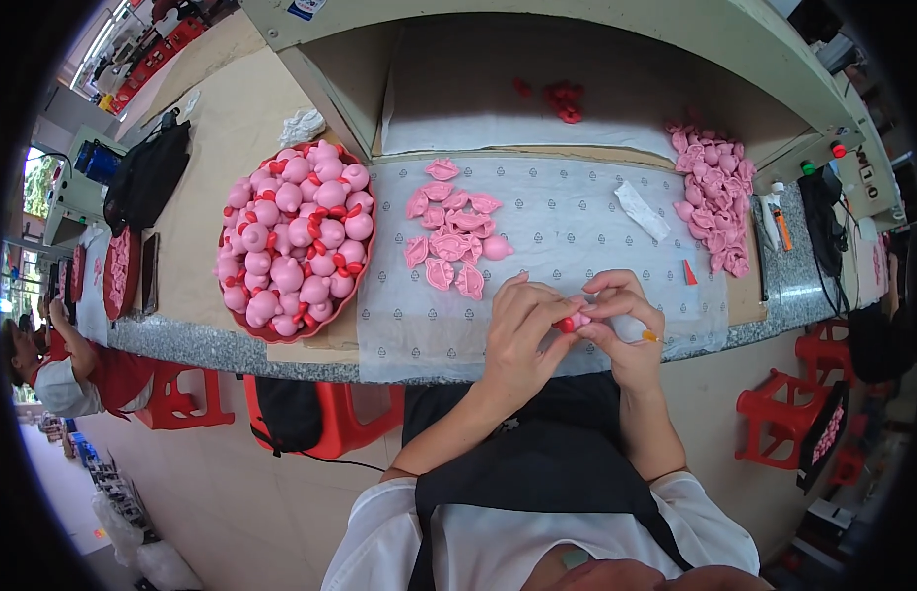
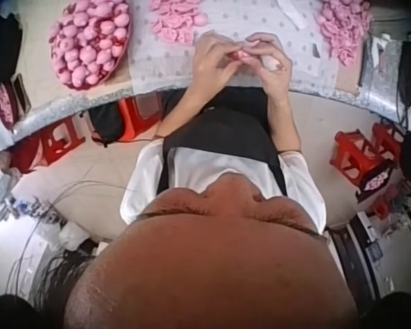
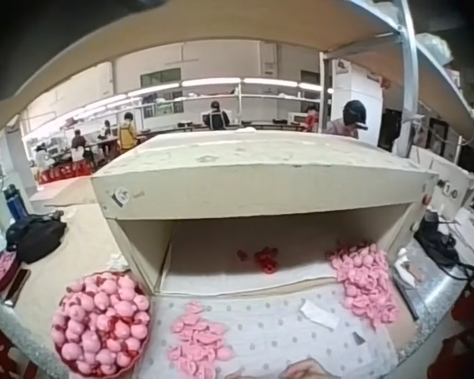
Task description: Applying glue to and assembling small pink plastic toy components at a factory workstation.
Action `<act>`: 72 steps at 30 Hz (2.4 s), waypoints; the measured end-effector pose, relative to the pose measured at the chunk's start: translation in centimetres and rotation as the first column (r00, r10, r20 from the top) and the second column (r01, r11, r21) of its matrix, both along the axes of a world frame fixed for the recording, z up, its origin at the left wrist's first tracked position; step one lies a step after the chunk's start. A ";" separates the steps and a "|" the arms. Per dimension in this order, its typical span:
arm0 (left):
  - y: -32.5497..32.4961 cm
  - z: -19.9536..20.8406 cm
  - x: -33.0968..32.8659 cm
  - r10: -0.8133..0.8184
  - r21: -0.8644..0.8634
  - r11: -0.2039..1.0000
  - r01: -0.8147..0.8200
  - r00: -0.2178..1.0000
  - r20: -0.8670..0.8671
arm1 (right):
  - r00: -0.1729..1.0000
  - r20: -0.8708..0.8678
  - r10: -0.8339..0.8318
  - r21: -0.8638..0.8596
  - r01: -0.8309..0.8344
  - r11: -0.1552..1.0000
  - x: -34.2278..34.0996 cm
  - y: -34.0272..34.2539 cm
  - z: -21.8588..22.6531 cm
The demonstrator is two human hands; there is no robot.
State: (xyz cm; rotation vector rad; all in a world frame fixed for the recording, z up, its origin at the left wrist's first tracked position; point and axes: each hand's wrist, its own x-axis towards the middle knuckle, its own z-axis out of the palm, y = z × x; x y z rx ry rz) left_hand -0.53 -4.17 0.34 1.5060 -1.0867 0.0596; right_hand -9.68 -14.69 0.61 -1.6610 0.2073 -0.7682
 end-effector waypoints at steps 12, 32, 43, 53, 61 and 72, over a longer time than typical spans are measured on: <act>-0.1 -1.3 0.0 -0.235 -0.148 0.971 0.189 0.875 -0.423 | 0.999 0.001 -0.049 0.166 0.048 0.985 0.0 0.0 1.8; -1.4 -3.1 -1.6 -0.759 -0.749 0.642 0.164 -0.005 -0.651 | 0.992 0.105 -0.076 0.318 0.039 0.947 -0.4 0.8 -0.4; -1.6 -2.7 -1.7 -0.654 -0.641 0.752 0.151 0.057 -0.754 | 0.989 0.099 -0.106 0.420 0.055 0.906 -0.5 1.0 0.1; -1.1 -1.7 -0.3 -0.357 -0.259 0.924 0.280 0.874 -0.329 | 0.982 0.190 -0.005 0.327 -0.058 0.943 -1.3 0.2 -1.4; -0.5 -0.5 -0.7 -0.570 -0.528 0.789 0.314 0.053 -0.820 | 0.997 0.065 0.051 0.294 -0.068 0.953 -1.4 -1.9 1.3; -1.2 -1.7 -1.5 -0.508 -0.514 0.787 0.341 -0.113 -0.854 | 0.948 -0.152 0.280 0.237 -0.240 0.941 -0.9 -2.7 1.8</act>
